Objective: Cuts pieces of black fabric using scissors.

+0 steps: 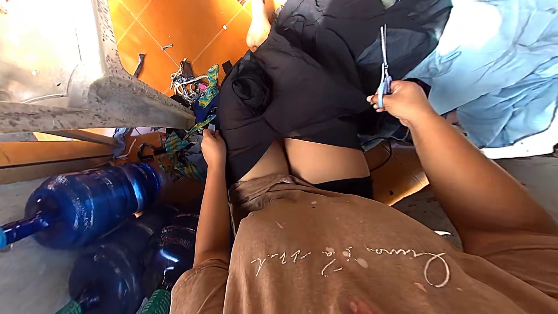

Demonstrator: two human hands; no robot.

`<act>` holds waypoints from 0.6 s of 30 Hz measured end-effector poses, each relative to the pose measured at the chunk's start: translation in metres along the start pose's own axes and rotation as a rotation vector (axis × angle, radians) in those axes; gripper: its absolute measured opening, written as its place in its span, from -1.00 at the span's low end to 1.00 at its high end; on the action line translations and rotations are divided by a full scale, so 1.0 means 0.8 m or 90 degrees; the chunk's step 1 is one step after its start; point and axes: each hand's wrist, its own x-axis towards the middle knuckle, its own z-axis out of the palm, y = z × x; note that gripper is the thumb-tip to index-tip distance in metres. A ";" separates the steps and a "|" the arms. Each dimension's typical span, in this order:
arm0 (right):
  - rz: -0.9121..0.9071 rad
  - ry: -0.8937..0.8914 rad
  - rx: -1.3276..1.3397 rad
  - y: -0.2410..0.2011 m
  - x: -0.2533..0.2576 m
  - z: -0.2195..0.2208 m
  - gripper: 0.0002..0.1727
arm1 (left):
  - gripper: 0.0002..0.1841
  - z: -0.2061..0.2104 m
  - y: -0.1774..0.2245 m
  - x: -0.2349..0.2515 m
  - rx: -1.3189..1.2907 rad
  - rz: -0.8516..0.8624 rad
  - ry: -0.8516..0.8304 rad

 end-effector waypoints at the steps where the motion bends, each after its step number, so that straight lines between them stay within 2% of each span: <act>1: 0.023 -0.026 -0.003 0.001 -0.003 -0.003 -0.60 | -0.61 -0.003 -0.003 0.001 -0.003 -0.004 -0.005; 4: -0.005 -0.032 -0.051 0.004 -0.020 -0.020 -0.45 | -0.46 -0.017 -0.009 -0.006 -0.051 0.050 0.059; 6: -0.116 -0.046 -0.065 -0.002 -0.047 -0.036 -0.58 | -0.48 -0.026 -0.007 -0.026 -0.070 0.192 0.126; 8: -0.248 -0.161 0.016 0.002 -0.083 -0.043 -0.72 | -0.55 -0.030 0.003 -0.058 -0.035 0.371 0.112; 9: -0.281 -0.258 0.108 0.008 -0.100 -0.038 -0.63 | -0.59 -0.027 0.009 -0.075 0.002 0.450 0.094; 11: -0.238 -0.549 0.259 0.001 -0.135 -0.019 -0.30 | -0.64 -0.006 0.020 -0.100 0.050 0.580 0.103; 13: -0.139 -0.722 0.239 -0.010 -0.167 0.003 -0.27 | -0.65 0.019 0.023 -0.107 0.078 0.638 0.115; 15: -0.019 -0.751 0.163 -0.029 -0.192 0.022 -0.41 | -0.69 0.035 0.025 -0.106 0.096 0.629 0.101; 18: 0.095 -0.719 0.054 -0.055 -0.204 0.047 -0.39 | -0.81 0.050 0.026 -0.104 0.097 0.597 0.129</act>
